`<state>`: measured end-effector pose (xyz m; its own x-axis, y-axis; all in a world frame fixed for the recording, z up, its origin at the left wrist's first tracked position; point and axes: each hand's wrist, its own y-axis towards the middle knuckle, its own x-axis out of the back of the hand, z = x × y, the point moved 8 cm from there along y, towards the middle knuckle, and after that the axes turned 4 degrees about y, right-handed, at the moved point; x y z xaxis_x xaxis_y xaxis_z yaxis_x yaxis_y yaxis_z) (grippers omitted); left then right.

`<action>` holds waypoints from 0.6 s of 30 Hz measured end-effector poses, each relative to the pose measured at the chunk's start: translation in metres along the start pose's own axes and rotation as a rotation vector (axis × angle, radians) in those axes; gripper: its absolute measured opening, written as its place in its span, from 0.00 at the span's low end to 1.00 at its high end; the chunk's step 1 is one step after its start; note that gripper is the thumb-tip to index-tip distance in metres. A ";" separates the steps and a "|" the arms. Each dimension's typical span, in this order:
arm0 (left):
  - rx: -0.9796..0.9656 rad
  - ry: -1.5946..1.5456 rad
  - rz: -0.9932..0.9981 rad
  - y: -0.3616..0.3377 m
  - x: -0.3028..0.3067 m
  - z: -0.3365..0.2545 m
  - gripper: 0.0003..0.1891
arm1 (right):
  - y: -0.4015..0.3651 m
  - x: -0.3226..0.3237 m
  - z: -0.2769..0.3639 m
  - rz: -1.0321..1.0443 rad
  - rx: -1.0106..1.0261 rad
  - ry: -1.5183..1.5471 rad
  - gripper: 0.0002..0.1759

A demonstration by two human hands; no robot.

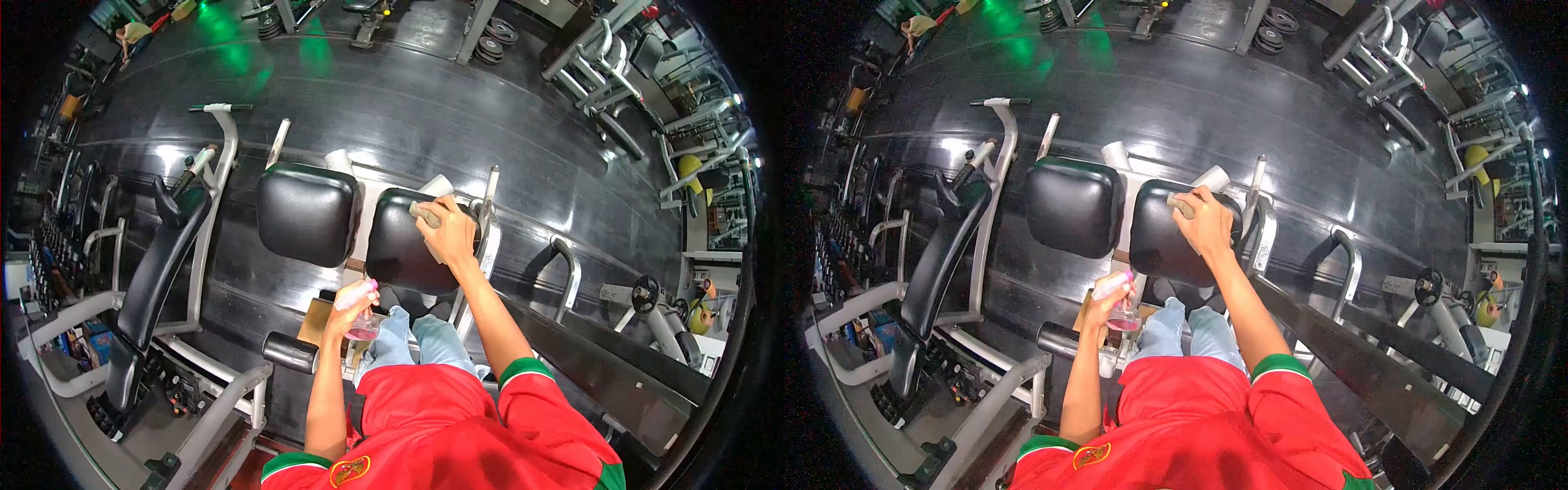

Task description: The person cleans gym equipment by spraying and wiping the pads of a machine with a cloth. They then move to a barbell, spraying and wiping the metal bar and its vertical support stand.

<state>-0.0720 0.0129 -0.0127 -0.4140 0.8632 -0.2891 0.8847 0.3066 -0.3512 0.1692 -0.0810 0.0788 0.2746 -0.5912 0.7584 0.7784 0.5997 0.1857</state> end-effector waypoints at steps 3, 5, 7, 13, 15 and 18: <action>0.032 -0.020 -0.023 -0.001 0.005 0.004 0.10 | -0.010 -0.013 0.006 0.031 -0.006 0.007 0.14; 0.107 0.048 -0.126 0.000 0.014 0.010 0.10 | -0.021 -0.023 0.012 0.093 0.048 0.045 0.15; 0.099 0.031 -0.135 0.004 0.018 0.014 0.10 | -0.037 -0.037 0.023 0.224 0.085 0.009 0.15; 0.072 -0.030 -0.197 0.006 0.026 -0.007 0.10 | -0.041 -0.046 0.019 0.249 0.235 -0.043 0.15; 0.061 -0.049 -0.241 0.003 0.028 -0.013 0.11 | -0.009 -0.019 0.015 0.129 0.078 -0.078 0.14; 0.030 -0.092 -0.270 -0.002 0.031 -0.018 0.11 | 0.027 -0.008 0.020 0.151 0.025 -0.126 0.15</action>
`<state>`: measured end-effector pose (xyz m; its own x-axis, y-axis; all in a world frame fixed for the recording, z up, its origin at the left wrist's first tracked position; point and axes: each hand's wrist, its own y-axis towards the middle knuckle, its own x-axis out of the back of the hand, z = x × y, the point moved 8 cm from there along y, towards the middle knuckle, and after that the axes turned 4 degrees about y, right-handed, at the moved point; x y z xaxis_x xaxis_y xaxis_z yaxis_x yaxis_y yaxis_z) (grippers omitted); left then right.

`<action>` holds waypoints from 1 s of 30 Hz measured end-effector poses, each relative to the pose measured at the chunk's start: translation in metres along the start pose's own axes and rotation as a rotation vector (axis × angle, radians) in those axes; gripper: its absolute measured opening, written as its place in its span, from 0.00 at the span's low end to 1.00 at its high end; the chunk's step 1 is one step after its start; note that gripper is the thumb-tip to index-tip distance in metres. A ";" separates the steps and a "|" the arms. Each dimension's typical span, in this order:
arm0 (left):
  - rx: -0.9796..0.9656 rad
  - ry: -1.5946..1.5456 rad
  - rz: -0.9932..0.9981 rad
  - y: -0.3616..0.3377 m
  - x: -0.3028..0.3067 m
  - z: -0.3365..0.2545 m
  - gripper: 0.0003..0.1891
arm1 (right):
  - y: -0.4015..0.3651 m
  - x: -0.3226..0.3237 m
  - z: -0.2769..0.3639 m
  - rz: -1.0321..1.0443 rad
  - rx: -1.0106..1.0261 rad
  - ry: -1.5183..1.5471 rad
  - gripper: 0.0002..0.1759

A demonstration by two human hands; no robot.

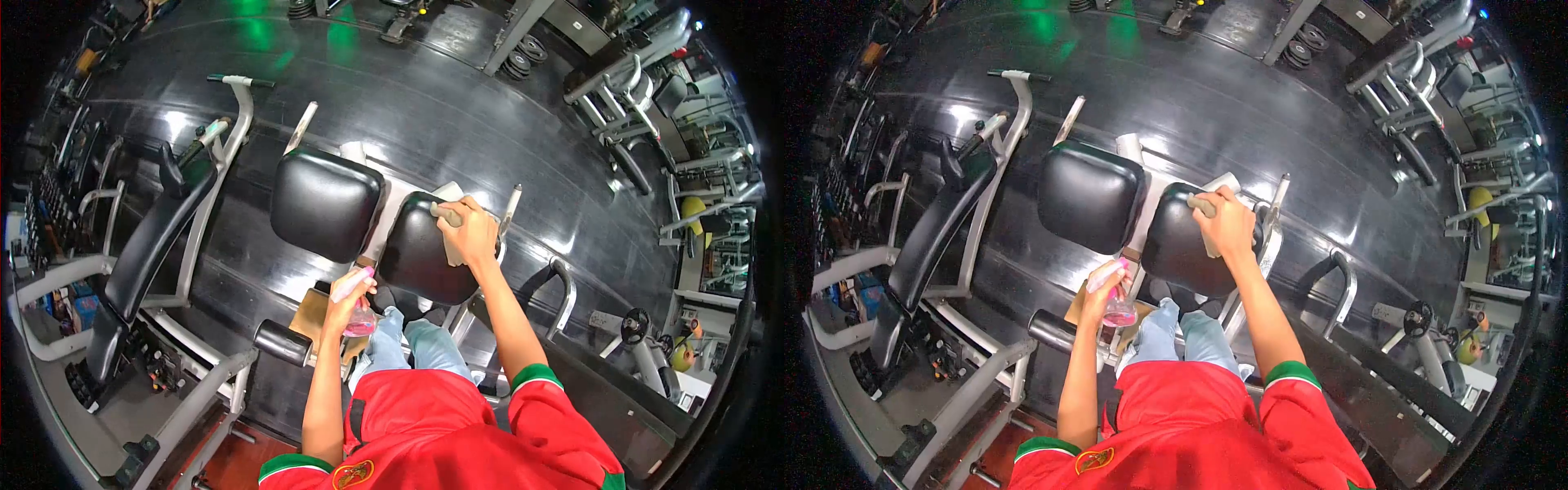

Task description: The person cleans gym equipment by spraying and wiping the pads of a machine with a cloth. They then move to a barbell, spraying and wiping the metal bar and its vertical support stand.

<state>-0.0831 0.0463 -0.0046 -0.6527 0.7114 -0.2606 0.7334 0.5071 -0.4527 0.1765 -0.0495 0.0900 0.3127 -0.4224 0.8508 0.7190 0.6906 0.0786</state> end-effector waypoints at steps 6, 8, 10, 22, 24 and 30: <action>-0.019 -0.103 -0.023 -0.001 0.010 0.014 0.12 | -0.022 -0.054 0.035 0.163 0.311 0.032 0.12; 0.023 -0.095 -0.008 0.000 0.011 0.022 0.12 | -0.045 -0.087 0.051 0.377 0.432 -0.185 0.12; 0.015 -0.089 -0.031 -0.002 0.015 0.020 0.13 | -0.051 -0.102 0.063 0.453 0.527 -0.264 0.12; -0.015 -0.130 -0.145 -0.010 0.057 0.024 0.13 | 0.020 -0.111 0.083 0.612 0.359 -0.605 0.15; -0.060 -0.149 -0.188 -0.014 0.059 0.020 0.13 | -0.002 -0.146 0.091 0.713 0.470 -0.672 0.16; -0.031 -0.156 -0.211 -0.029 0.068 0.035 0.14 | 0.044 -0.156 0.097 0.585 0.381 -0.864 0.10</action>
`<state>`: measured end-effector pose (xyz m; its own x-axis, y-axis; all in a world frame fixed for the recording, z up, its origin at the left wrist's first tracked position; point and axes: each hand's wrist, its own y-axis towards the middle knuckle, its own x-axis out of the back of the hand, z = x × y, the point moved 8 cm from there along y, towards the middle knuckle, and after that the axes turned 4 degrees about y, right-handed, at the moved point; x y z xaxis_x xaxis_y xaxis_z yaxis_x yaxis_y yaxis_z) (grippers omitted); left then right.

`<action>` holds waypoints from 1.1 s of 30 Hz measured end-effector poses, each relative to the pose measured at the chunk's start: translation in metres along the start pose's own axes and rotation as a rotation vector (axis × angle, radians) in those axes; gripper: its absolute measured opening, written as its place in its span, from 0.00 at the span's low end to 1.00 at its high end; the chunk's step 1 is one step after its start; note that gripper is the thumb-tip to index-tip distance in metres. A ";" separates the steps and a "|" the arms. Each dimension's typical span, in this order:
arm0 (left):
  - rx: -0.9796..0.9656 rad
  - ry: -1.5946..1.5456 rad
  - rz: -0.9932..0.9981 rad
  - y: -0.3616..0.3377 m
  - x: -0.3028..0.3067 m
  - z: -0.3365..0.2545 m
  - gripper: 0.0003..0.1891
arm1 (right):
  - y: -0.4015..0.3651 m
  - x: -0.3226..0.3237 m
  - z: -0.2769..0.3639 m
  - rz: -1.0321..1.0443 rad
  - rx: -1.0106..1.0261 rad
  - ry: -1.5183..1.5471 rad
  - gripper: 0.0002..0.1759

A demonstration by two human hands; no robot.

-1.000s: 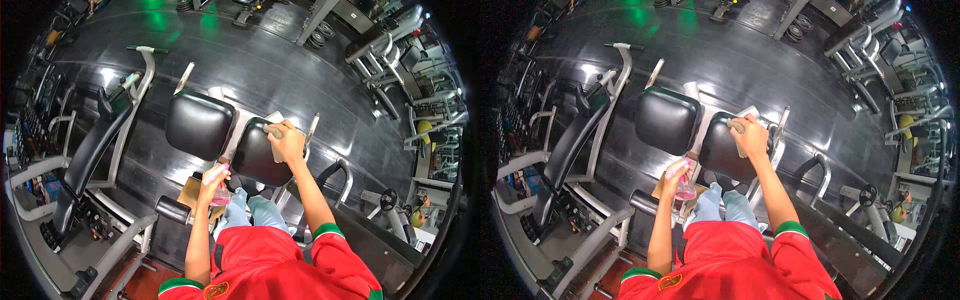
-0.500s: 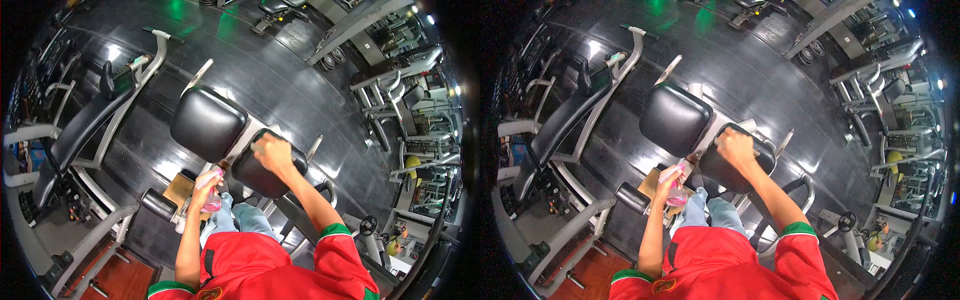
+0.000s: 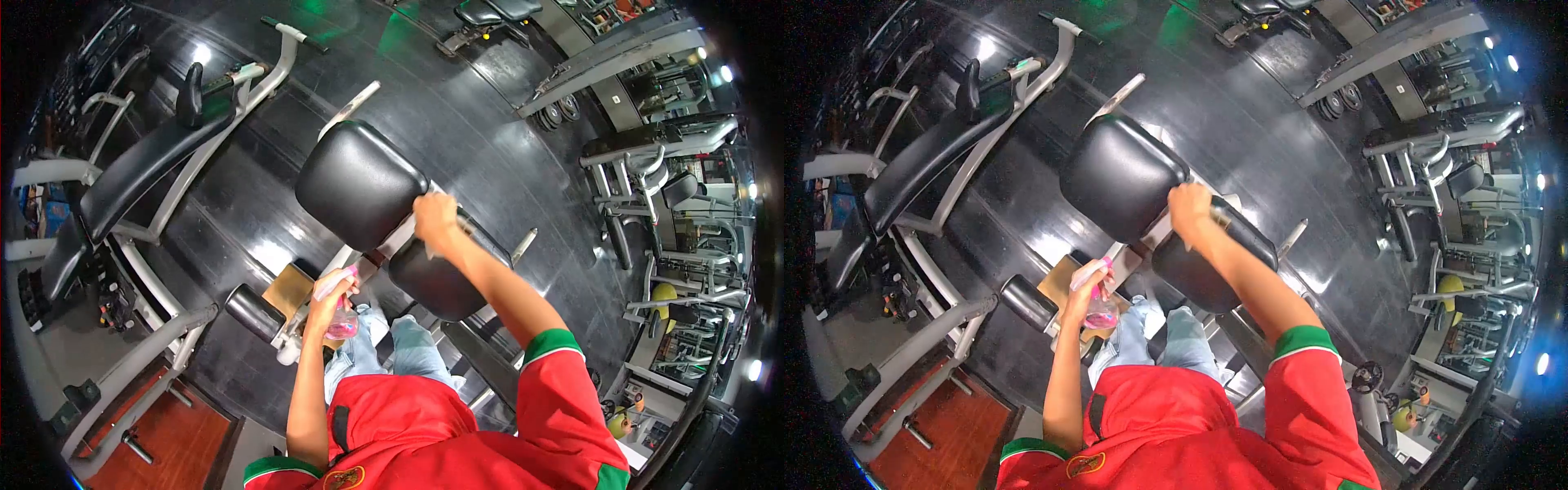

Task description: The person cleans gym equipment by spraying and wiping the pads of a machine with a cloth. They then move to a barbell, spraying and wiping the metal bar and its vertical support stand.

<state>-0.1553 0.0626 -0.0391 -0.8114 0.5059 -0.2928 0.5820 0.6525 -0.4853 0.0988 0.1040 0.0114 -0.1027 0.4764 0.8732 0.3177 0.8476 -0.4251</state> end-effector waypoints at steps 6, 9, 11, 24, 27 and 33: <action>0.030 -0.037 -0.052 -0.010 0.014 0.026 0.15 | 0.018 0.006 -0.018 0.077 -0.139 0.014 0.08; 0.043 -0.052 -0.061 -0.009 0.013 0.035 0.15 | 0.009 -0.003 -0.012 0.024 -0.122 0.058 0.08; 0.066 -0.124 -0.072 -0.007 0.006 0.038 0.14 | -0.001 -0.015 0.003 -0.051 -0.041 0.022 0.08; 0.072 -0.108 -0.055 0.001 0.001 0.036 0.14 | -0.041 -0.077 0.097 0.048 0.252 0.038 0.07; 0.054 -0.089 -0.067 -0.002 0.004 0.033 0.15 | -0.058 -0.065 0.091 0.089 0.338 0.012 0.07; 0.050 -0.112 -0.096 -0.006 0.014 0.034 0.15 | -0.073 -0.013 0.008 -0.106 0.185 0.257 0.10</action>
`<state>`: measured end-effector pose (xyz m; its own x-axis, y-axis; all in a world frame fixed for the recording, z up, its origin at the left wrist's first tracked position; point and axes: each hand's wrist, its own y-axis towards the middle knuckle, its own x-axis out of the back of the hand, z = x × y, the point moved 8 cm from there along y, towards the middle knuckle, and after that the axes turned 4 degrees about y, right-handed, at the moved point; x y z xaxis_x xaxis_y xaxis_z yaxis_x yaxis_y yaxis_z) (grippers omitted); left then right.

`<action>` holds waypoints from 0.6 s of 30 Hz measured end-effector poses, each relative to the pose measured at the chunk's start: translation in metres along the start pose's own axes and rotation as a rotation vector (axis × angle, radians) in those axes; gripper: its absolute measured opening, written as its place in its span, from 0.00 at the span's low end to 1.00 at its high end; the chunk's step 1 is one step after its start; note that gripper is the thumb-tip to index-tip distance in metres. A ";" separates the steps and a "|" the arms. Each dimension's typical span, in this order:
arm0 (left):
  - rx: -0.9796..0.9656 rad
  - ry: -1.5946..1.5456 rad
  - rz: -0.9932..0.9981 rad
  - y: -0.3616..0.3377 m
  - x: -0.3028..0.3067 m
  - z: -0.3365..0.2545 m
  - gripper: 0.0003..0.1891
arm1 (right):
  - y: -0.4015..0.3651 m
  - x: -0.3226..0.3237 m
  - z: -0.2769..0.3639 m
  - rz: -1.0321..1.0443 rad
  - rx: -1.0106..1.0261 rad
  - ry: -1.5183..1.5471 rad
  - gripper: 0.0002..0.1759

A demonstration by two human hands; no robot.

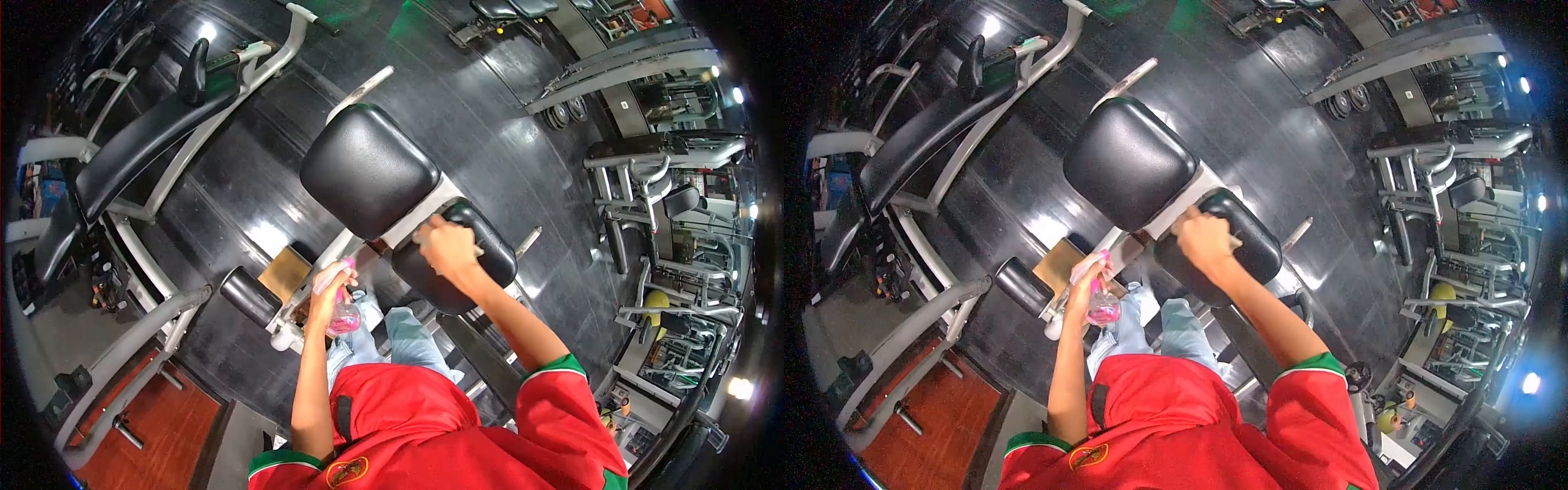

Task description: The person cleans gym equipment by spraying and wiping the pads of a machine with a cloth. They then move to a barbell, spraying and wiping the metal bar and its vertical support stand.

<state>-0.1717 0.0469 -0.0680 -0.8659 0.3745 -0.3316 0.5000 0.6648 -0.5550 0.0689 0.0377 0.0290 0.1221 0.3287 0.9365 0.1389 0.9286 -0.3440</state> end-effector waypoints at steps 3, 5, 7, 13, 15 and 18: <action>0.010 0.008 0.007 -0.001 -0.005 -0.005 0.15 | -0.010 0.022 -0.026 -0.188 -0.068 0.148 0.12; 0.047 0.070 0.038 -0.002 -0.014 -0.009 0.14 | -0.019 0.011 -0.024 -0.256 -0.160 0.247 0.15; 0.047 0.100 0.063 0.001 -0.024 -0.012 0.14 | -0.031 -0.014 -0.002 -0.240 -0.127 0.272 0.15; 0.057 0.165 0.141 0.008 -0.038 -0.011 0.14 | -0.075 -0.046 0.006 -0.284 -0.110 0.364 0.18; 0.048 0.192 0.152 0.010 -0.042 -0.014 0.14 | -0.090 -0.031 -0.022 -0.412 -0.239 0.419 0.17; 0.073 0.267 0.214 0.011 -0.050 -0.018 0.14 | -0.104 0.006 -0.057 -0.597 -0.451 0.547 0.16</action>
<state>-0.1226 0.0470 -0.0438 -0.7092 0.6629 -0.2400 0.6619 0.5088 -0.5504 0.1117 -0.0665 0.0663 0.3383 -0.4157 0.8442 0.6831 0.7255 0.0835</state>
